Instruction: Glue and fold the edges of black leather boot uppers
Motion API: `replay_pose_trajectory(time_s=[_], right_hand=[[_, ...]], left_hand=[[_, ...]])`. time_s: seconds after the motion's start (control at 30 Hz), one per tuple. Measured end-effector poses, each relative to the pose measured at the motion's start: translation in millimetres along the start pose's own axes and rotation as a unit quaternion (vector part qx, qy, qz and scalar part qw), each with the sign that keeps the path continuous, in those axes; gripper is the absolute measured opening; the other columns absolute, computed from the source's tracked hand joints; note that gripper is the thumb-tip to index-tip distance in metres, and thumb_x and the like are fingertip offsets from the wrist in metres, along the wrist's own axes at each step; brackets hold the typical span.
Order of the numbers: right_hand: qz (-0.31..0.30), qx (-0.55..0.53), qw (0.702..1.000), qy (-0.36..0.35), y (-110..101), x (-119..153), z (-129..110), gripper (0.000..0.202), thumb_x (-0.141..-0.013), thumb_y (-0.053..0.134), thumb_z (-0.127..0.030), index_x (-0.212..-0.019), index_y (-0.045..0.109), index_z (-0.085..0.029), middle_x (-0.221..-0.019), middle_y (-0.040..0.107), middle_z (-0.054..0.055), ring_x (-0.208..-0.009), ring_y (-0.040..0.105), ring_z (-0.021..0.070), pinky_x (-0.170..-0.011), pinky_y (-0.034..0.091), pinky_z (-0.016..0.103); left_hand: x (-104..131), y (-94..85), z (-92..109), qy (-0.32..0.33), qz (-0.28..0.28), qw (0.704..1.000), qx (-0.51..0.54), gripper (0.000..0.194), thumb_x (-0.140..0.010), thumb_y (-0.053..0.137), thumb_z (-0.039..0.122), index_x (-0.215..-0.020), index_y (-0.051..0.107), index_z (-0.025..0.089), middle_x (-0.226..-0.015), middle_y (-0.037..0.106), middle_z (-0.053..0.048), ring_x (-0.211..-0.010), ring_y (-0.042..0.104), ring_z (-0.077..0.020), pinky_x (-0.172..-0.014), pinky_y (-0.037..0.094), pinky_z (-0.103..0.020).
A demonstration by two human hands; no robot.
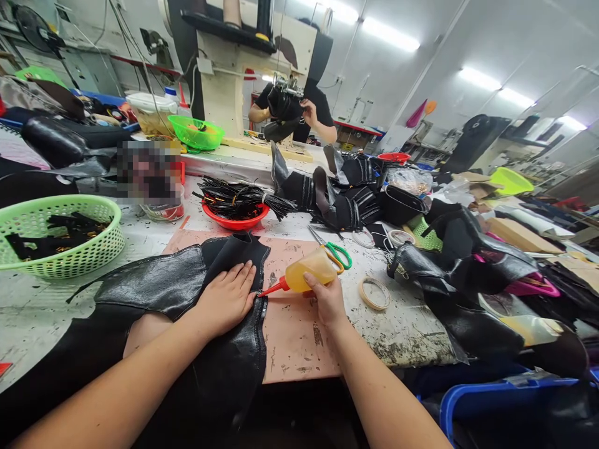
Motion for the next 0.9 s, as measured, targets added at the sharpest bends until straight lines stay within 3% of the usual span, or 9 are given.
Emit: replay_pose_trajectory(time_s=[0.77,0.9], right_hand=[[-0.012,-0.004,1.000,0.022,-16,40,8,0.044,-0.049,0.078,-0.041,-0.081,0.060,-0.015,-0.070,0.062,0.002,-0.058,0.057,0.0165,-0.037,0.042,0.021],[-0.010,-0.012,1.000,0.009,-23,46,10,0.042,-0.050,0.078,-0.039,-0.082,0.061,-0.016,-0.070,0.064,0.002,-0.060,0.058,0.0166,-0.042,0.046,0.023]], left_hand=[[-2,-4.5,4,0.001,-0.003,1.000,0.016,0.050,-0.088,0.033,0.028,-0.132,0.036,0.004,-0.139,0.035,-0.013,-0.125,0.036,-0.0255,-0.098,0.034,-0.037],[-1,-3.7,3,0.002,0.002,1.000,0.016,0.051,-0.088,0.033,0.029,-0.132,0.036,0.004,-0.138,0.035,-0.013,-0.125,0.037,-0.0255,-0.098,0.035,-0.038]])
Point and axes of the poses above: each hand's wrist, its own x-axis away from the middle knuckle, its own y-axis out of the palm, z = x × y, the point moved 2 cm from there along -x, towards the middle knuckle
